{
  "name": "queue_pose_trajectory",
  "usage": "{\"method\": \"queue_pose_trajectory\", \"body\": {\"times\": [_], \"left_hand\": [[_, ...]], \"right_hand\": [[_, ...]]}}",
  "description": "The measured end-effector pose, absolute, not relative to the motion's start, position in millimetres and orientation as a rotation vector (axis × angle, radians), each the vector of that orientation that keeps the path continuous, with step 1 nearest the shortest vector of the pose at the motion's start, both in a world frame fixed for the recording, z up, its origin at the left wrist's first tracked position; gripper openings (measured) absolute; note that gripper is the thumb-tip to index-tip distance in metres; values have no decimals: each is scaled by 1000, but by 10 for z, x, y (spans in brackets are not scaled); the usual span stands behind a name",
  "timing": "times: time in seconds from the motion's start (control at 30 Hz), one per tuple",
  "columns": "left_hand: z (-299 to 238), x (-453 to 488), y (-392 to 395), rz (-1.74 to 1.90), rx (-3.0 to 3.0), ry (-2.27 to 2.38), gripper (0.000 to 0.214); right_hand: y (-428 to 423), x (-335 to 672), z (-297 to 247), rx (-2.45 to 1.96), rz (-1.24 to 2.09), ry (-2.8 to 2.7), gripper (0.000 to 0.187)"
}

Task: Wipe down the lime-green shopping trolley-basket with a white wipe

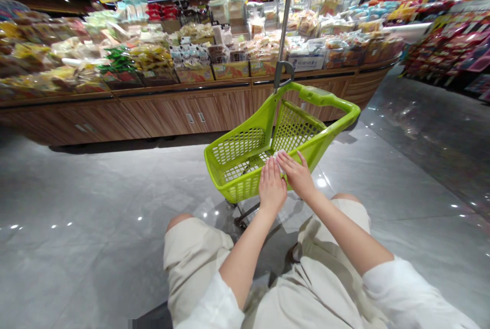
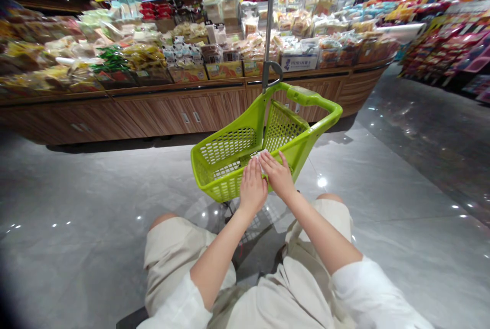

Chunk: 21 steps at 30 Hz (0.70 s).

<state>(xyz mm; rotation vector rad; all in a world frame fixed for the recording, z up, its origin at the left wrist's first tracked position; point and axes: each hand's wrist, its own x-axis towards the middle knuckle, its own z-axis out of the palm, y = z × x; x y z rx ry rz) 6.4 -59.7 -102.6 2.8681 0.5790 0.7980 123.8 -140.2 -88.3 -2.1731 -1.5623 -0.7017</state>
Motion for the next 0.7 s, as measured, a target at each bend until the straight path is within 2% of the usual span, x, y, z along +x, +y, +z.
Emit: {"method": "queue_pose_trajectory", "body": {"times": [0.13, 0.23, 0.33, 0.53, 0.63, 0.7], "left_hand": [[-1036, 59, -578, 812, 2868, 577, 63], [-1019, 57, -586, 799, 2877, 566, 63], [-1003, 66, -611, 790, 2879, 570, 64], [-1016, 76, -613, 775, 2897, 590, 70], [-1017, 65, -595, 767, 2912, 589, 70], [-1014, 63, -593, 765, 2911, 592, 71]], "right_hand": [[-1707, 1673, -622, -2226, -682, -1642, 67], [-1924, 2050, -430, -2369, -882, -1248, 56], [-1799, 1910, -516, -2395, -963, -1030, 55], [-1400, 1238, -824, -2191, -699, -1646, 57], [-1658, 1613, -628, -2190, -640, -1757, 64], [-1876, 1952, -470, -2272, -737, -1558, 61]]}}
